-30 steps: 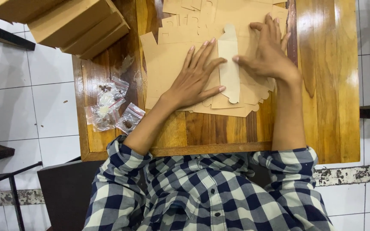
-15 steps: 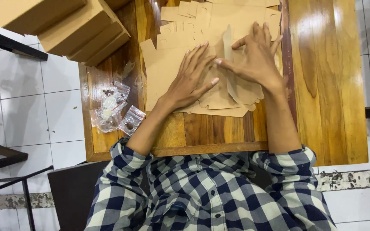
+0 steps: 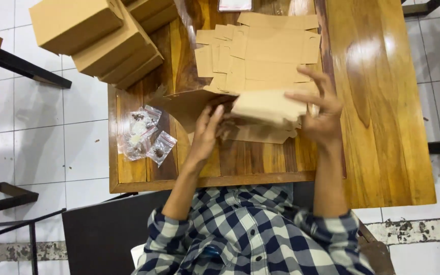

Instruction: Assembling cardboard boxes from flat pre-cut templates by folding along creases and tucking tabs.

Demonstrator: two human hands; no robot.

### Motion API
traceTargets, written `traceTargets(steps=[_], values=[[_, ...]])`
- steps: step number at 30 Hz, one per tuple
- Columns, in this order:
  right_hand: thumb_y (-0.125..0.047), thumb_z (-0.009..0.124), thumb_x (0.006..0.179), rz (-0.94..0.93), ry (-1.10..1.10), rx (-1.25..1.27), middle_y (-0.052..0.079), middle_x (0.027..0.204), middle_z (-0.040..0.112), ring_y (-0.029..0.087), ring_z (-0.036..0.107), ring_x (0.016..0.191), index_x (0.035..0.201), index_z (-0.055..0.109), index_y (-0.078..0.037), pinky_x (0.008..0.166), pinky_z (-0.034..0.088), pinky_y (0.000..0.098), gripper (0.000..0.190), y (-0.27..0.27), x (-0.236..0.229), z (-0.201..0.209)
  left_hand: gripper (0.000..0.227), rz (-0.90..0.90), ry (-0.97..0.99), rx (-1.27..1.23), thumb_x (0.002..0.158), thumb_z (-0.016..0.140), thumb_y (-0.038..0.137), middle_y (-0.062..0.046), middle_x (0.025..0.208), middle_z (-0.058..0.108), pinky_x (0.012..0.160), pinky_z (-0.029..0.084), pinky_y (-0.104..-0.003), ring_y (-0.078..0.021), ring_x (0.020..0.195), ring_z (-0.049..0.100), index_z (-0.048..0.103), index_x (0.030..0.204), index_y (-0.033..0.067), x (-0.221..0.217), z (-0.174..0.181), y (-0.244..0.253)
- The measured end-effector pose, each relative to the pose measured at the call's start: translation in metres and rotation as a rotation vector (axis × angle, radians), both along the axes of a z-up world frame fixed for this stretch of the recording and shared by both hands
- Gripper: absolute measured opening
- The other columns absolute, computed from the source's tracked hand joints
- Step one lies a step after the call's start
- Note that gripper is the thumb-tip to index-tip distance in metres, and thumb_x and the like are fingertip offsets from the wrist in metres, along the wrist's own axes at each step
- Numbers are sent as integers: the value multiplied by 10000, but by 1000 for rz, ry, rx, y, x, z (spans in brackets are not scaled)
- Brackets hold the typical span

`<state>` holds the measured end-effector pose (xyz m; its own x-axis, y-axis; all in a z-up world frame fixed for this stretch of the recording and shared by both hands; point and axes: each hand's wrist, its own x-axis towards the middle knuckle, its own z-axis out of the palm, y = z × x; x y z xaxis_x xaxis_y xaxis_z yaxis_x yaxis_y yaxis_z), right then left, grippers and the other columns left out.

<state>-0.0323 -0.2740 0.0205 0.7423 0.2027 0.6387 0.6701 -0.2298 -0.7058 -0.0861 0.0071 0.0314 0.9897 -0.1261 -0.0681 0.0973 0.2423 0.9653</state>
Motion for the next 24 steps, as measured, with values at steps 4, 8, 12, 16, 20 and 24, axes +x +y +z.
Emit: traceTargets(steps=[4, 8, 12, 16, 20, 24], values=[[64, 610, 945, -120, 95, -34, 231, 1515, 512, 412, 468, 1445, 1053, 813, -214, 1266, 301, 592, 361, 22, -61, -9, 973, 118, 209, 92, 1037, 473, 590, -405, 1656, 135, 1280, 64, -589, -510, 1541, 132, 153, 1606, -132, -32, 59, -10], [101, 639, 869, -165, 63, -61, 187, 1496, 528, 424, 451, 1457, 1062, 832, -276, 1241, 288, 618, 466, 43, -80, -31, 977, 18, 77, 116, 1077, 409, 581, -439, 1651, 58, 1264, 40, -617, -548, 1536, 64, 66, 1603, -167, -22, 3, 10], [78, 676, 841, -185, 71, -127, 163, 1433, 612, 444, 499, 1422, 1050, 841, -269, 1216, 303, 632, 437, 50, -90, -23, 940, -13, 109, 94, 1040, 507, 584, -352, 1662, 181, 1271, 75, -598, -475, 1542, 201, 149, 1652, -33, -23, -15, 0], [0, 707, 864, -170, 124, -210, 95, 1407, 645, 414, 491, 1434, 1036, 843, -323, 1221, 230, 659, 390, 56, -90, -22, 878, -13, -37, 31, 1037, 634, 424, -268, 1664, 263, 1261, 184, -574, -366, 1535, 273, 167, 1673, 38, -15, 0, -8], [-59, 733, 879, -181, 130, -253, 59, 1408, 648, 387, 507, 1425, 1040, 842, -345, 1220, 212, 651, 345, 56, -88, -23, 811, -39, -47, -14, 1050, 648, 396, -238, 1587, 407, 1228, 283, -563, -312, 1474, 399, 246, 1663, 50, -7, -8, -10], [-76, 742, 889, -195, 120, -270, 68, 1408, 645, 393, 513, 1415, 1054, 840, -346, 1211, 216, 657, 331, 57, -89, -22, 797, -50, -82, -31, 1042, 685, 375, -204, 1544, 468, 1208, 327, -559, -266, 1424, 455, 283, 1653, 58, 2, -13, -14]])
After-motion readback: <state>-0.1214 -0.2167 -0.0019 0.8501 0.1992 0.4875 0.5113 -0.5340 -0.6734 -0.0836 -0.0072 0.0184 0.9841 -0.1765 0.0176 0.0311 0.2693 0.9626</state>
